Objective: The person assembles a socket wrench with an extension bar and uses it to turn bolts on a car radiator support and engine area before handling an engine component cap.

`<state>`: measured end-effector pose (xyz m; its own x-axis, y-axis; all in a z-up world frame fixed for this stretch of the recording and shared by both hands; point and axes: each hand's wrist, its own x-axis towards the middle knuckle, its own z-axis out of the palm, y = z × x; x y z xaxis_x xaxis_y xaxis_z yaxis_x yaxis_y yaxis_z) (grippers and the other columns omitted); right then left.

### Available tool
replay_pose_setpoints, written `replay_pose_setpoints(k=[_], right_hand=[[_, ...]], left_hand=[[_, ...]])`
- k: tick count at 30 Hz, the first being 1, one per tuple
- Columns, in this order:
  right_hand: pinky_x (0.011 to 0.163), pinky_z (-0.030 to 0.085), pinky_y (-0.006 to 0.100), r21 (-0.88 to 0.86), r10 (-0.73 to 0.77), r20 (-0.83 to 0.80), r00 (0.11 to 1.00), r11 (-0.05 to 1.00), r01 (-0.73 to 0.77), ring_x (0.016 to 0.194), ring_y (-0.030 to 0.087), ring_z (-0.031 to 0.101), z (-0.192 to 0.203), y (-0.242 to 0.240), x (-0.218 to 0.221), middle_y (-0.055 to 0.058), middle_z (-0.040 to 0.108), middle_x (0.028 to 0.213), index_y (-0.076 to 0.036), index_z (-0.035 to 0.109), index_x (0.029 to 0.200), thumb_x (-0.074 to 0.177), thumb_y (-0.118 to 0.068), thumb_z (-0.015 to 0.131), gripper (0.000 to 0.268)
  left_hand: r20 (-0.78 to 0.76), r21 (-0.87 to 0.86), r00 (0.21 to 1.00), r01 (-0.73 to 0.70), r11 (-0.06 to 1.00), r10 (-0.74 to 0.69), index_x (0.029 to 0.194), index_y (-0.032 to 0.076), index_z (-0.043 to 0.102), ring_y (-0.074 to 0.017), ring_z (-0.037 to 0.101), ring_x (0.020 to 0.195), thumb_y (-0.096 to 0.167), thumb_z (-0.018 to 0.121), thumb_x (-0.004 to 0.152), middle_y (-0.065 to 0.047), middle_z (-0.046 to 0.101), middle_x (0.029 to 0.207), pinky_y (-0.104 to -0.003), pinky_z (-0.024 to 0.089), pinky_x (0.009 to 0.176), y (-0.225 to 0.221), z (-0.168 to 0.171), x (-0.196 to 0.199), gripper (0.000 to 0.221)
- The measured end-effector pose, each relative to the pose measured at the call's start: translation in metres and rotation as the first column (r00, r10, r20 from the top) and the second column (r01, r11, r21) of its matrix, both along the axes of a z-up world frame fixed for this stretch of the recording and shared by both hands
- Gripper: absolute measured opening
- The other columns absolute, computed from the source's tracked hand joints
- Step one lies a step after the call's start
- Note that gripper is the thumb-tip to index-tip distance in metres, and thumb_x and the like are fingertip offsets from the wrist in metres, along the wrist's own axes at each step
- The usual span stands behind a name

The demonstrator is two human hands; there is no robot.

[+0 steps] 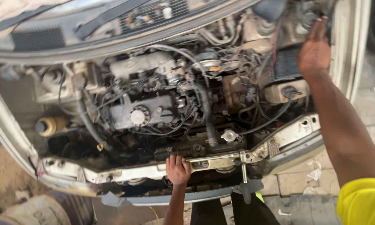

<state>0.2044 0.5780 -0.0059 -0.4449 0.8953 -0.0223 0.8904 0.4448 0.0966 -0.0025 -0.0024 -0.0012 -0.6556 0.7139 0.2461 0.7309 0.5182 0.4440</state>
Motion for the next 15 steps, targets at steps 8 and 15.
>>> replay_pose_setpoints(k=[8,15], right_hand=[[0.118,0.039,0.047,0.011,0.002,-0.124,0.992,1.0,-0.001,0.145,0.047,0.035,0.025,-0.008,-0.01,0.024,0.015,0.17,0.006,0.018,0.163,0.072,-0.006,0.078,0.109],[0.109,0.053,0.049,0.012,0.4,-0.362,0.842,0.905,-0.425,0.124,0.038,0.06,0.029,-0.198,-0.069,0.023,0.063,0.132,0.006,0.062,0.126,0.087,-0.004,0.066,0.04]], left_hand=[[0.009,-0.012,1.0,-0.019,1.0,0.019,0.08,0.007,0.059,-0.0351,0.053,0.08,0.017,0.061,0.083,-0.013,0.052,0.086,-0.047,0.045,0.071,-0.006,-0.004,-0.003,0.01],[0.024,-0.021,0.999,-0.034,0.999,0.035,0.08,0.007,0.059,-0.0337,0.054,0.082,0.018,0.062,0.085,-0.013,0.053,0.087,-0.045,0.045,0.072,-0.012,-0.007,-0.005,0.013]])
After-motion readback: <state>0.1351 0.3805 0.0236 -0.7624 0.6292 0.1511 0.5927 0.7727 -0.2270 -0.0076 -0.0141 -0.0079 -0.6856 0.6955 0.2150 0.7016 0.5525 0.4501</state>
